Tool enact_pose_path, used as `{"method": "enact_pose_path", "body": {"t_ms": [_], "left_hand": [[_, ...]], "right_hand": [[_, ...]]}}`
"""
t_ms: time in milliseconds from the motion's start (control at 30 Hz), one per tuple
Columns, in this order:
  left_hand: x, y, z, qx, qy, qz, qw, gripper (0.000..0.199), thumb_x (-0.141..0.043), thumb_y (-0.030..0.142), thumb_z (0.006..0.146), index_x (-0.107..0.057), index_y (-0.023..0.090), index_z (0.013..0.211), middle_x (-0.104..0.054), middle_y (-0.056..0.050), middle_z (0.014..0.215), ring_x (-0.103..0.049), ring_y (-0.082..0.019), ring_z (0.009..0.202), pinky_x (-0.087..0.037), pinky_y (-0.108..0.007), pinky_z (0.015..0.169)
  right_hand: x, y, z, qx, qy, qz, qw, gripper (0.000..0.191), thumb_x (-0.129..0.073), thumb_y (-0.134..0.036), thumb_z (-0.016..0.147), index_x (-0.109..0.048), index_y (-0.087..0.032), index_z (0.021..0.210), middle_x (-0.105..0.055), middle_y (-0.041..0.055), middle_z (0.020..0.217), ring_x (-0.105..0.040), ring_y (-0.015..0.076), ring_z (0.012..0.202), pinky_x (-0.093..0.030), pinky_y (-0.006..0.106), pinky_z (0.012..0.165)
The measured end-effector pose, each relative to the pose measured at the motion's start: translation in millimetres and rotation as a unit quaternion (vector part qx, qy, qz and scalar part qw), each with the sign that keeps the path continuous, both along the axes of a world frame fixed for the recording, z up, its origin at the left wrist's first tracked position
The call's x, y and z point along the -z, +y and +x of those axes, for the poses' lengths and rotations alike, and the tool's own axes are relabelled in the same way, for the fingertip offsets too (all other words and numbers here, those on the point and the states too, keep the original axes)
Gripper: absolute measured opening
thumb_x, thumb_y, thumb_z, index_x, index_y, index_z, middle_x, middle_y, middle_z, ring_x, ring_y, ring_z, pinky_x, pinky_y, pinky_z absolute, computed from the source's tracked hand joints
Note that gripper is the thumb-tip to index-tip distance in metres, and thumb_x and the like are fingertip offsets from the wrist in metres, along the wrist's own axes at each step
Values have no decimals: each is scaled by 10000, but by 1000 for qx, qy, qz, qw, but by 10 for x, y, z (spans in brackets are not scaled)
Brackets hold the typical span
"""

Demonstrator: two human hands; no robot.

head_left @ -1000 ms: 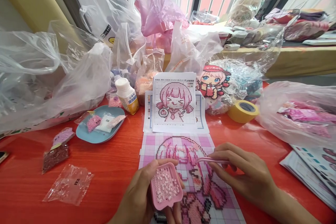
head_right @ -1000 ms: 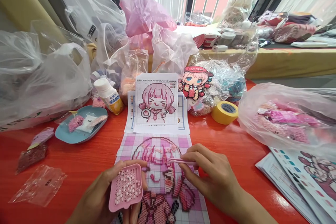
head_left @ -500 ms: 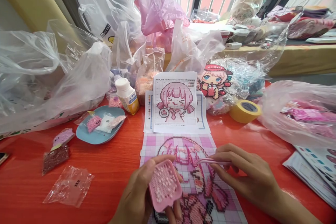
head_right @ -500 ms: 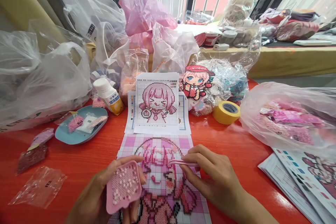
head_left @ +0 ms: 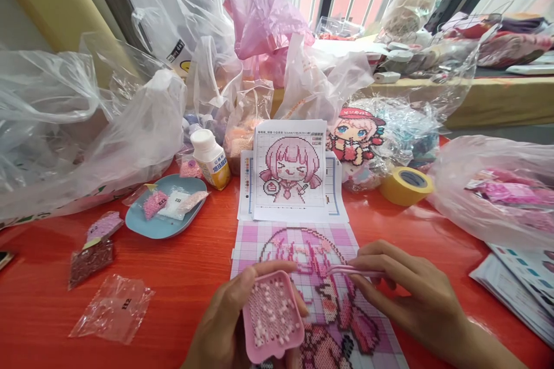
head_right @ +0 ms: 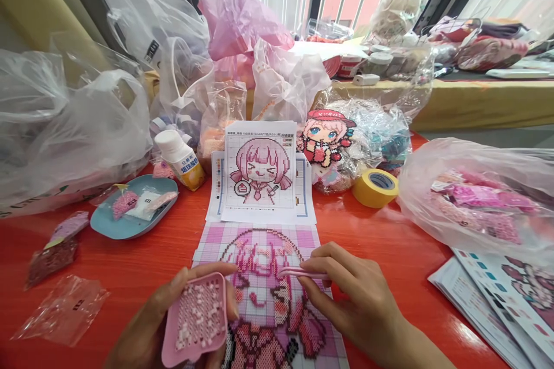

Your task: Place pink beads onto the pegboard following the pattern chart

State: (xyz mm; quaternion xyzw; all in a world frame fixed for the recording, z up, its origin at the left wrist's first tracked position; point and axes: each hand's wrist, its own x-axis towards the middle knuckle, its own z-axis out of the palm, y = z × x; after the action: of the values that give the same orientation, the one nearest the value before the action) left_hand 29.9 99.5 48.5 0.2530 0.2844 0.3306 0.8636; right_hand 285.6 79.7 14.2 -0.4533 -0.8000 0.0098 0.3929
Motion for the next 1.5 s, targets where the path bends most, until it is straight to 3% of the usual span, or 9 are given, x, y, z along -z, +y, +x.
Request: {"method": "enact_pose_path", "body": {"t_ms": [133,400,733,900,1133,1333,1500], "left_hand": [[0,-16,15,4,15,22,1000,434,-671,503,836,-749,148,1072,-786,-91,796,-707,-136,589,-550,-188,557],[9,-18,19,-7,40,-7,999,459,-719,510,788,-735,171,1096,-768,-71,820,-710,-158,542,-537,-211,499],[-13,-19,7,-4,126,10,992,529,-692,583,777,-721,156,1088,-720,-33,606,-675,-141,510,-508,-192,508],[21,-1,11,-7,89,-44,995,504,-707,549,780,-718,144,1080,-752,-67,694,-688,-155,518,-519,-214,508],[20,-5,14,-18,10,-43,999,438,-722,482,796,-737,143,1073,-775,-77,831,-708,-157,573,-545,-226,554],[41,-11,0,-4,2,-29,1000,402,-647,441,873,-745,100,1064,-785,-113,796,-714,-162,659,-538,-209,615],[40,0,-3,1,-14,-40,999,384,-644,452,873,-749,139,1069,-786,-94,814,-691,-141,588,-546,-224,596]], "right_hand": [[3,-2,0,6,-1,-1,1000,41,-592,-150,901,-606,-180,924,-613,9,776,-566,63,565,-449,155,463],[21,-6,13,3,-13,-3,1000,35,-577,-146,914,-593,-171,932,-613,22,794,-562,59,585,-451,149,480],[19,-8,18,0,-12,-11,1000,45,-572,-142,916,-593,-169,945,-609,22,792,-556,56,570,-440,153,464],[12,-4,11,-1,-16,-12,1000,44,-563,-149,923,-594,-170,945,-610,24,786,-551,50,558,-442,144,461],[11,0,13,1,-13,-12,1000,53,-566,-167,920,-598,-189,956,-619,16,779,-569,63,556,-454,151,454],[4,-1,13,5,-7,-14,1000,83,-577,-154,904,-614,-200,961,-630,13,776,-578,71,551,-456,159,452],[-4,0,5,4,-1,-22,1000,84,-577,-152,902,-623,-199,955,-629,7,768,-564,63,532,-442,156,439]]}}
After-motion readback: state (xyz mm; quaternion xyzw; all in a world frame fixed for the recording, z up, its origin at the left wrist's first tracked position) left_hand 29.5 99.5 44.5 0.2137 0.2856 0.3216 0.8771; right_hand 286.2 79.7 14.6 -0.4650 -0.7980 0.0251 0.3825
